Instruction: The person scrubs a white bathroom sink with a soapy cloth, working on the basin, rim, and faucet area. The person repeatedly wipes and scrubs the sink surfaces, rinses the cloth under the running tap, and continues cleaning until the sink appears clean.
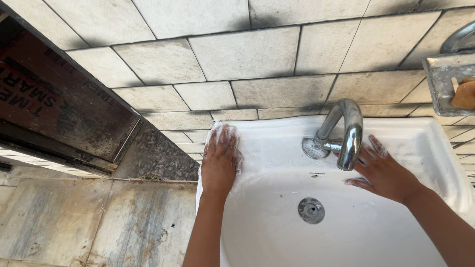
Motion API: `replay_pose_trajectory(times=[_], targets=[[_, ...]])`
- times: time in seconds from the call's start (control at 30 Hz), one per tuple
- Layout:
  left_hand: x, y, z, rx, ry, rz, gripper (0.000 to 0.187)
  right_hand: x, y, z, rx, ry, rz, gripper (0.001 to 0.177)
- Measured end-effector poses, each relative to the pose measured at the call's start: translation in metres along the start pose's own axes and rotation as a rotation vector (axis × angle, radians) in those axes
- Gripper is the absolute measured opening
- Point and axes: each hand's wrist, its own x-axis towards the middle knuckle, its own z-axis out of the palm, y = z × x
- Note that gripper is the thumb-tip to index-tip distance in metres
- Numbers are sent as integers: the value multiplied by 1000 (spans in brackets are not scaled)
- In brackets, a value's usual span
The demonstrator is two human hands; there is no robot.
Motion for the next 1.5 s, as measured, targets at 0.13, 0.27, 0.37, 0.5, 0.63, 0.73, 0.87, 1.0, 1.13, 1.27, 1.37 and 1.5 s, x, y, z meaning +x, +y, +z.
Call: replay_pose_trajectory(times=[0.13,0.27,0.37,0.5,0.63,0.73,0.87,1.0,1.13,1.27,1.37,1.5], targets=[[-45,13,-11,-92,0,-163,55,-2,1,11,130,235,-33,79],[-36,12,-13,-51,-29,-159,56,0,4,20,102,200,-52,78],[3,8,-6,-68,-77,-199,60,-1,3,19,76,143,-22,82],[-15,9,-6,-55,-87,-204,62,-2,-1,12,103,183,-19,88],[-64,8,-12,1,9,-132,57,-2,-2,14,81,216,-27,91],[-59,9,-11,9,-9,-124,55,-1,-1,18,102,197,-12,91],[0,18,-7,53,-135,-184,57,-1,-2,17,103,233,-23,91],[-10,19,-2,100,-113,-169,52,-5,-2,18,171,267,-36,89],[-56,9,-4,28,8,-68,48,-2,-3,16,181,315,-47,89],[-45,2,-2,5,-52,-47,45,-1,-5,17,85,167,28,92],[-14,4,5,-1,-62,-59,48,1,-5,16,53,138,48,93],[-20,4,6,54,-28,-52,49,0,-6,17,41,126,58,94]])
